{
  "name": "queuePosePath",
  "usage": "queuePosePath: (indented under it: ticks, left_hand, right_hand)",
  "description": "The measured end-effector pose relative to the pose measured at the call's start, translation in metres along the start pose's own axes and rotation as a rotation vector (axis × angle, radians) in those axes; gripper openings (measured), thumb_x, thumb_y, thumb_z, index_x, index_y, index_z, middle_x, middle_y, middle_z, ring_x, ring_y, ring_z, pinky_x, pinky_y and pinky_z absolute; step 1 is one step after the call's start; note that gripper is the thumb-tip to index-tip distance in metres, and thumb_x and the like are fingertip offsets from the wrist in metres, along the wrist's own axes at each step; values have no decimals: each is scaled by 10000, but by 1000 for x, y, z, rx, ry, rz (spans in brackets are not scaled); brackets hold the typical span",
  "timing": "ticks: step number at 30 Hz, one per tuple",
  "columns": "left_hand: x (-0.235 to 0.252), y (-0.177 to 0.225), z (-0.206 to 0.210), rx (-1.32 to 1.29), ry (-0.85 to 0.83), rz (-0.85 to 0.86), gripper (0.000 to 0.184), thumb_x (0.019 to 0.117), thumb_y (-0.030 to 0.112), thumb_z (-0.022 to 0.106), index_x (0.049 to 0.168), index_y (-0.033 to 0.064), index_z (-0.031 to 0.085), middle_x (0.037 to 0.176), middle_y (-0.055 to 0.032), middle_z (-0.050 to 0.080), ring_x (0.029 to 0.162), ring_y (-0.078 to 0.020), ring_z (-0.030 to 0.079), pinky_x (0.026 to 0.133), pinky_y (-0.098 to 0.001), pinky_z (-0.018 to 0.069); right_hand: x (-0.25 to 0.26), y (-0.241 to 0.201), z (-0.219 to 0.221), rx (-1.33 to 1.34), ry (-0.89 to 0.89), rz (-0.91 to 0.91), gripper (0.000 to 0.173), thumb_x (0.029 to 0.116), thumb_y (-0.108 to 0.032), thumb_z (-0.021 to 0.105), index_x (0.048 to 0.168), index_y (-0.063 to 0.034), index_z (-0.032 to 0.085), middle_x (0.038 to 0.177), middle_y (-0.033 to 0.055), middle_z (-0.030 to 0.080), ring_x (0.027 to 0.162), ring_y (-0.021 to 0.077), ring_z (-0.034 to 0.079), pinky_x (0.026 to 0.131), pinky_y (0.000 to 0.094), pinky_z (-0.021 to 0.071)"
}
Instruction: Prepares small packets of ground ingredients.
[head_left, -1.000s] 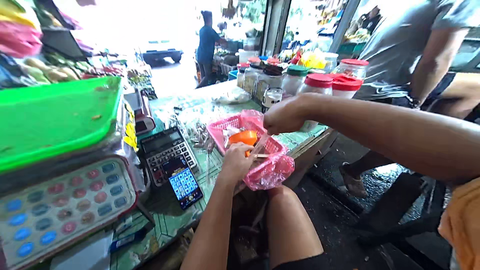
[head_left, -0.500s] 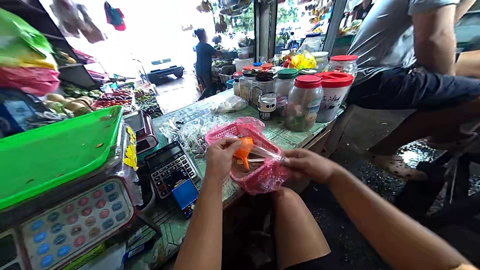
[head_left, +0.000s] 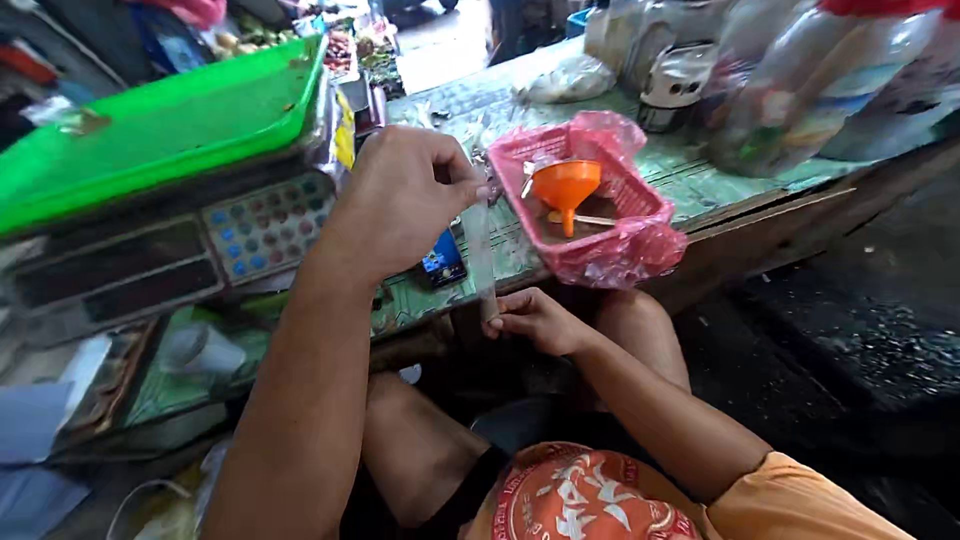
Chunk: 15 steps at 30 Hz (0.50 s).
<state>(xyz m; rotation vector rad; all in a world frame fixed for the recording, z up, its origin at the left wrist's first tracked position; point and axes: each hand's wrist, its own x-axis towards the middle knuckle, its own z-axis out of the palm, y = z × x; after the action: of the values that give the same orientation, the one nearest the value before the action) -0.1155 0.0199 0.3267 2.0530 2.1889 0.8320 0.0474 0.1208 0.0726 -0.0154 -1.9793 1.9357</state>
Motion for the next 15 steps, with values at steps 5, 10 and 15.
queuePosePath:
  ticks: [5, 10, 15]
  left_hand:
    - [-47, 1, 0, 65, 94, 13, 70, 929, 196, 751, 888, 142, 733, 844, 18, 694, 762, -93, 653, 687, -339, 559]
    - [-103, -29, 50, -132, 150, 23, 21, 887, 164, 759, 904, 152, 762, 924, 54, 706, 941, -81, 668, 850, -311, 584]
    - [-156, -37, 141, 36, 136, -6, 130, 950, 210, 685, 906, 137, 783, 920, -16, 747, 1006, -191, 701, 1079, -505, 471]
  right_hand:
    - [2, 20, 22, 81, -9, 27, 175, 994, -168, 653, 1021, -17, 737, 974, 31, 742, 866, 102, 691, 794, 310, 590]
    - [-31, 49, 38, 123, 271, 399, 230, 1013, -171, 602, 1172, -27, 684, 1074, 75, 708, 947, 156, 681, 828, 334, 579]
    - [-53, 48, 69, 828, 171, 752, 538, 1130, -381, 237, 1181, -37, 648, 1044, 79, 732, 934, 192, 715, 830, 385, 594]
